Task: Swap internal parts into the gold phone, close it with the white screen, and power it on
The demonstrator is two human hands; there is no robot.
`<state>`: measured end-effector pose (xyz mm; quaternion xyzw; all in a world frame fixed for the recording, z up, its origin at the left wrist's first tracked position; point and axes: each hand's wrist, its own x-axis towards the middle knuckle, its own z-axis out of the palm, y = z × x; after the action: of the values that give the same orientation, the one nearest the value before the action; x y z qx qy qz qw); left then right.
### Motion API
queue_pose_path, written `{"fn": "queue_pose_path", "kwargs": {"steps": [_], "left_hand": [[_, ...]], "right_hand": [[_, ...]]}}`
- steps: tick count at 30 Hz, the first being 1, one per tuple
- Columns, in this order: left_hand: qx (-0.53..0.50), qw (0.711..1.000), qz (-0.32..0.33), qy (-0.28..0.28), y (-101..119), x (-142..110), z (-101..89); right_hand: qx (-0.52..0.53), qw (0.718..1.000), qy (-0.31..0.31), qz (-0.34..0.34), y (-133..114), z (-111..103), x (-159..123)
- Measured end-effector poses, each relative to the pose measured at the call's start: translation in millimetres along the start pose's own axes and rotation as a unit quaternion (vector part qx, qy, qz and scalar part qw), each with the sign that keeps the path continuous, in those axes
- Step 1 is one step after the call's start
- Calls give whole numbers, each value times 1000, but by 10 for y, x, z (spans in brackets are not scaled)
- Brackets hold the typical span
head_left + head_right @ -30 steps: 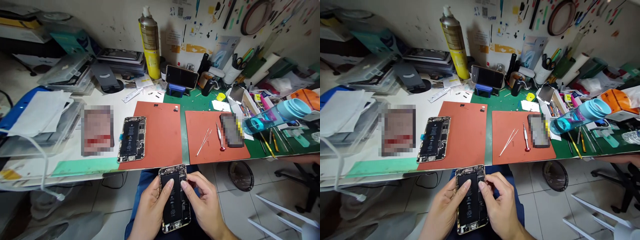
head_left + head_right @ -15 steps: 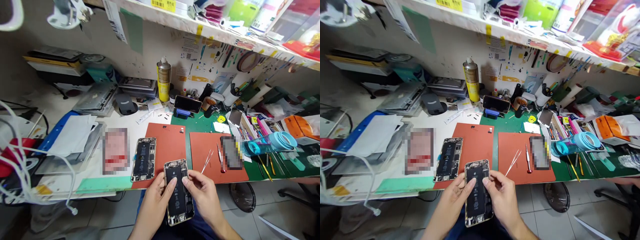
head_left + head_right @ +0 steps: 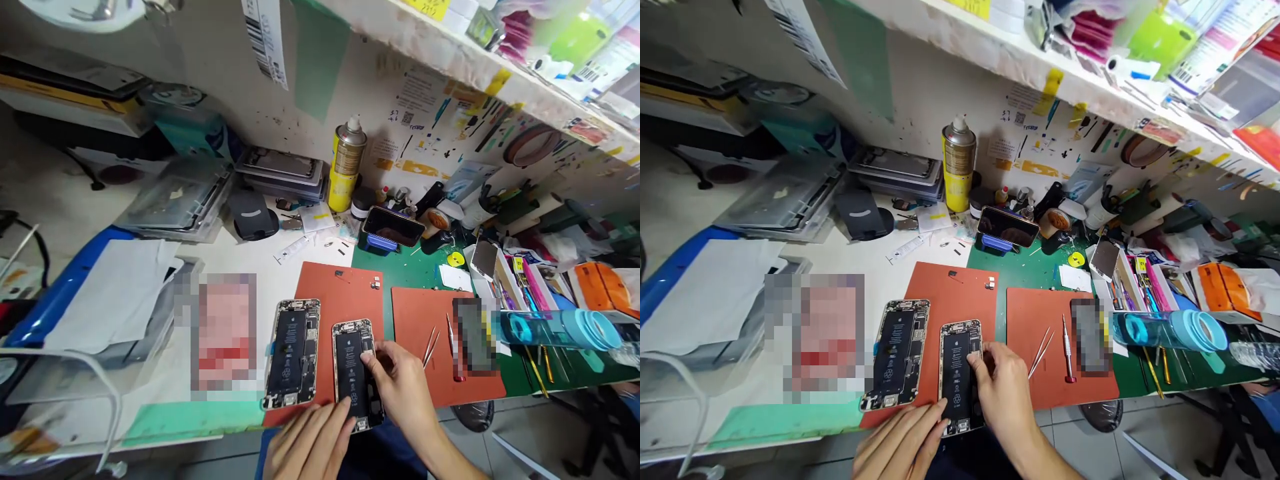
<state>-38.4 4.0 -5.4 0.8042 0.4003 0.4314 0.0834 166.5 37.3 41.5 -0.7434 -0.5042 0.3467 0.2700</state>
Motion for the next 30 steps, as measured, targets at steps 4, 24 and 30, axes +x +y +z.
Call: {"fn": "queue_pose_path", "kwargs": {"steps": [4, 24, 30], "left_hand": [[6, 1000, 24, -20, -94, -49, 19], [-58, 997, 50, 1, -352, 294, -77], [-27, 997, 69, -10, -338, 338, -89]], "right_hand": [[-88, 996, 2, -26, -18, -32, 19], [-124, 977, 25, -173, -267, -256, 503], [-146, 969, -10, -200, -417, -202, 709]]}}
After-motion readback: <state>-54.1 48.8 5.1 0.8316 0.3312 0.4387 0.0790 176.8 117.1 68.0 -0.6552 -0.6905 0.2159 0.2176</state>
